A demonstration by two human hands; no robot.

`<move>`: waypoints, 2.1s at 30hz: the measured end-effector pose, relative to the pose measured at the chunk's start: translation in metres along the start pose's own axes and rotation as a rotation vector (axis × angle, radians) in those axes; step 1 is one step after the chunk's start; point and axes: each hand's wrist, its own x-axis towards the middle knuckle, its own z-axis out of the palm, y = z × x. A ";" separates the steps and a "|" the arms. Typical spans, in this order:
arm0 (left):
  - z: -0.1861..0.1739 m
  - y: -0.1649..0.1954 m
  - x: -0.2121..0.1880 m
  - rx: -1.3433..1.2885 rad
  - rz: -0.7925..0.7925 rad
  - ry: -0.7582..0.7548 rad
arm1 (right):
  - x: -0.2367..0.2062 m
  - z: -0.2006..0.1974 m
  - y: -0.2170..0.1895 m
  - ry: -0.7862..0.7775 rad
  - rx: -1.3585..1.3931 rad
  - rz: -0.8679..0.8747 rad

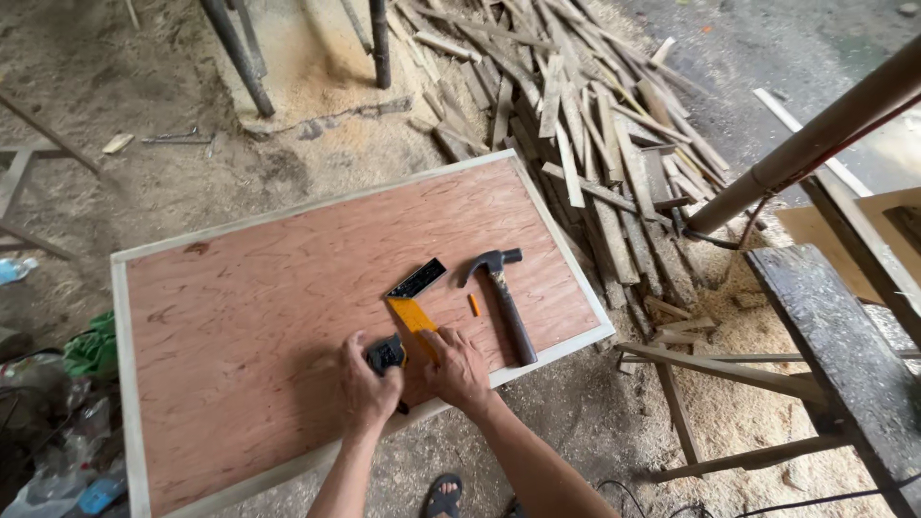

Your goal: The person hammers a metal handle onto a wooden drawer, slides the drawer into a wooden desk frame, and repeatedly pulls it out to test the fit. They use an electric planer to shave the drawer edges, re-fit the drawer, then pick up a tape measure and a square and handle a drill with bits at the workbench.

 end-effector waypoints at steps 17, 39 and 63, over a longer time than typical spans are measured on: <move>0.041 0.091 -0.053 -0.228 0.559 -0.048 | -0.124 -0.125 0.020 0.372 0.285 0.348; 0.252 0.331 -0.524 -0.787 0.381 -1.251 | -0.593 -0.327 0.161 1.119 0.200 0.890; 0.573 0.304 -0.676 -0.024 0.093 -1.603 | -0.747 -0.349 0.213 1.480 0.424 1.311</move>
